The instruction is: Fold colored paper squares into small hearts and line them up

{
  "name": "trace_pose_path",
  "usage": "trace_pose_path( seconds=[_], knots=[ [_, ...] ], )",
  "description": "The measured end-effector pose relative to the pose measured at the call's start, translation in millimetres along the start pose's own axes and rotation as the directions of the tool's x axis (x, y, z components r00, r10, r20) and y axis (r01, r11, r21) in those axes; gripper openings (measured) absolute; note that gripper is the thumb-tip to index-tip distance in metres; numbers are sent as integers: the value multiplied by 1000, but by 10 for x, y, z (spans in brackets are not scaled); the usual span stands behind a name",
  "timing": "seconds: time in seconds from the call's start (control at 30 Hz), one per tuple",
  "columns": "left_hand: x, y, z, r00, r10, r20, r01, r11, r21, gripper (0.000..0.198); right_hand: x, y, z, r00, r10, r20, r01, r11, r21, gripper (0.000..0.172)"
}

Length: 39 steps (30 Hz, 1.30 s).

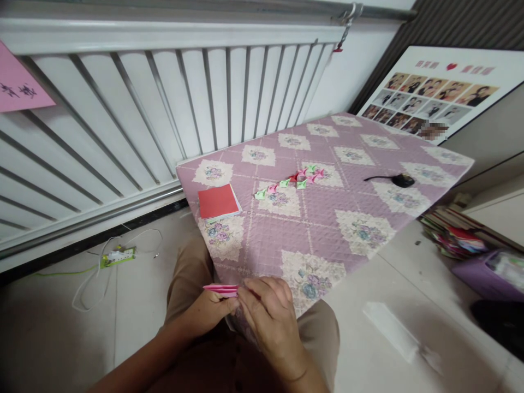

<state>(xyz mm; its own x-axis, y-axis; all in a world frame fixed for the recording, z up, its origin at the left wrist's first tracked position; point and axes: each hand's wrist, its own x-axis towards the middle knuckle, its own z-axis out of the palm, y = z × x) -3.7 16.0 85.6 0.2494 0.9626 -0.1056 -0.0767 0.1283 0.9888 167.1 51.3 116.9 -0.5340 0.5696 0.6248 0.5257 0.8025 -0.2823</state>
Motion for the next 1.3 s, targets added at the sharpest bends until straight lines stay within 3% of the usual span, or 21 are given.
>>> trace_pose_path(
  seconds=[0.7, 1.3],
  knots=[
    [17, 27, -1, 1000, -19, -16, 19, 1000, 20, 25, 33, -9, -4, 1000, -8, -8, 8, 1000, 2, 19],
    [15, -86, 13, 997, -75, -14, 75, 997, -7, 27, -5, 18, 22, 1000, -20, -2, 20, 1000, 20, 24]
  ],
)
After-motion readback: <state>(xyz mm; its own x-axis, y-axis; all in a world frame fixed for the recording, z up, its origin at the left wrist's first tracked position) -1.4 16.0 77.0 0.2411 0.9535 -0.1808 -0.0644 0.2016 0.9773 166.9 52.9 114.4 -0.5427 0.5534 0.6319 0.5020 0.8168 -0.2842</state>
